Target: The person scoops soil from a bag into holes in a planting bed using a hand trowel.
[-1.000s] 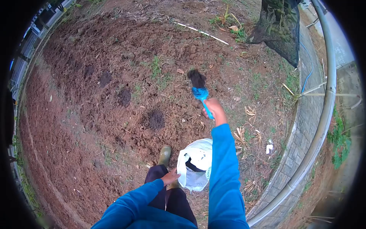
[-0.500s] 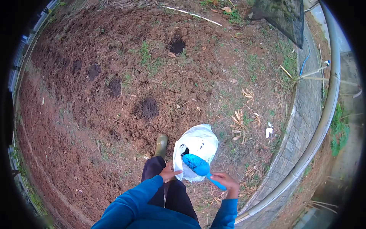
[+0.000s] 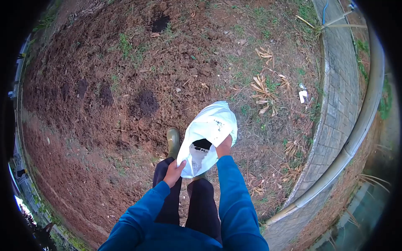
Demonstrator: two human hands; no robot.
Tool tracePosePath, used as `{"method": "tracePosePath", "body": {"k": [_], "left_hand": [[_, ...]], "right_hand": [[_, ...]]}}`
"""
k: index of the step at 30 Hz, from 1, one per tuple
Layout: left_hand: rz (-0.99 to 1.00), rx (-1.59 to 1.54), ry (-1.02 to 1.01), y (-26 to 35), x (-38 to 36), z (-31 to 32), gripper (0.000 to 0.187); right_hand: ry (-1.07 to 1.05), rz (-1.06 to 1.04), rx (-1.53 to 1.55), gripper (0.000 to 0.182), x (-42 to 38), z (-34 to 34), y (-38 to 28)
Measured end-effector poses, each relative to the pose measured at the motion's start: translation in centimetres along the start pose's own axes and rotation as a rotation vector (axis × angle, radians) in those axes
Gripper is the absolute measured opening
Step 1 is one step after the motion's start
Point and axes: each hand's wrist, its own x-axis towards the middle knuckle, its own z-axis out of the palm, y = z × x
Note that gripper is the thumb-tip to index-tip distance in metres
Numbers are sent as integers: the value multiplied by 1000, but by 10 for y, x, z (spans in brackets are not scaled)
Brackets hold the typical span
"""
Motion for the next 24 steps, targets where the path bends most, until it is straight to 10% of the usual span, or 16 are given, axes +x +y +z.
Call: {"method": "tracePosePath", "body": {"k": [10,14,18,21,24], "left_hand": [[-68,-241,-46,36,6,0,31],[-99,-168,-49,36,2,-11,30],[-75,-100,-117,32,2,-19,30],[-84,-117,-85,25,2,-19,30],[-48,-87,-147,18,-1,-11,30]], "right_hand": [[-216,-243,-466,17,-64,12,-1],[-163,215,-139,21,-61,7,-5],[347,-25,317,21,-45,89,4],[-192,-105,75,21,-54,69,23],[-272,-114,-96,19,-86,61,21]]}}
